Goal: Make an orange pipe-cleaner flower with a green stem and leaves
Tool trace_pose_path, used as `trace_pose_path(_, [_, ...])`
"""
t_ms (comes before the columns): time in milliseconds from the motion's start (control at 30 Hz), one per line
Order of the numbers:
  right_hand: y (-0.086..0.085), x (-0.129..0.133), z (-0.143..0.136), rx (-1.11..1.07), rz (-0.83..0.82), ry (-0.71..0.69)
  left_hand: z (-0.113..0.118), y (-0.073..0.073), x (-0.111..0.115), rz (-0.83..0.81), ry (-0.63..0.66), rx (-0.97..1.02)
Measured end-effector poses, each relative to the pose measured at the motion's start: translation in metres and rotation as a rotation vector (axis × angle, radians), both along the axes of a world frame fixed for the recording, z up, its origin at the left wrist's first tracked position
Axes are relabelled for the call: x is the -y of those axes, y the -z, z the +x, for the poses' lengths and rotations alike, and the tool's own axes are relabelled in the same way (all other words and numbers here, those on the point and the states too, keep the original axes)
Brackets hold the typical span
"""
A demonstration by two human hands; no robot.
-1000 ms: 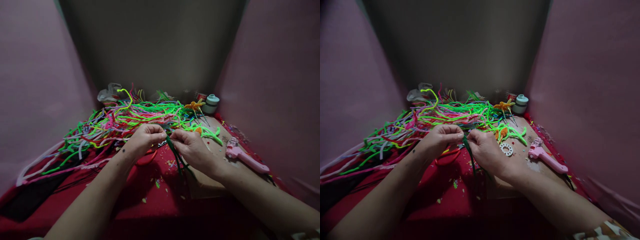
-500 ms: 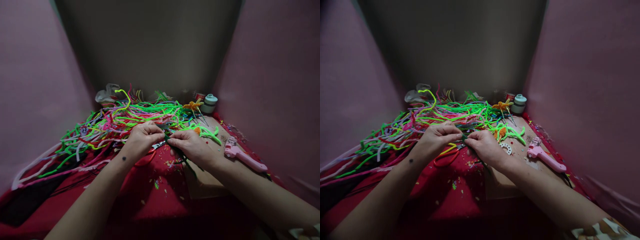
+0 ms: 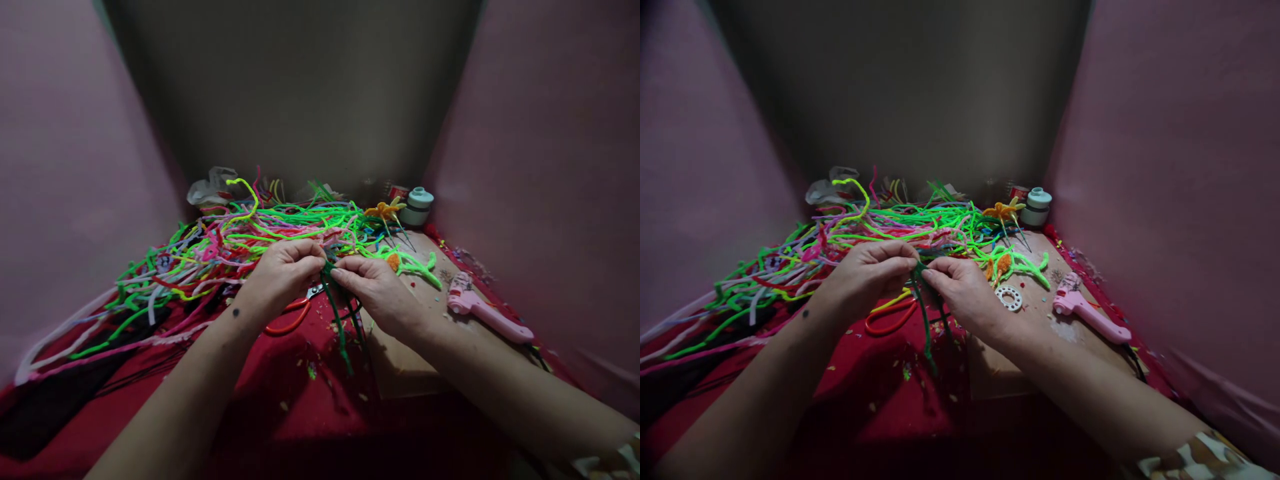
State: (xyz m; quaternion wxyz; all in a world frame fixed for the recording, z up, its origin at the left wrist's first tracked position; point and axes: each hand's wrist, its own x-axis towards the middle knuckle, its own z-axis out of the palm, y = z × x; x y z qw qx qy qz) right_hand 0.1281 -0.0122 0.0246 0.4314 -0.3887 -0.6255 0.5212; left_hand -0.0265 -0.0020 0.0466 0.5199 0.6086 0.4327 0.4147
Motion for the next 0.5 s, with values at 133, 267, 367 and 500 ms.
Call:
trace_pose_path(133, [0.007,0.000,-0.003,-0.158,-0.131,-0.061,0.003,0.001,0.001,0.058,-0.040,-0.050])
trace_pose_path(267, [0.012,-0.001,-0.003,-0.238,-0.301,-0.120,0.006,0.000,0.005,0.129,-0.127,-0.104])
trace_pose_path(367, [0.013,-0.003,-0.002,-0.230,-0.317,-0.115,0.006,0.001,0.005,0.135,-0.157,-0.082])
trace_pose_path(500, [0.013,-0.005,0.000,-0.218,-0.318,-0.083,0.002,0.010,-0.002,-0.002,-0.039,0.093])
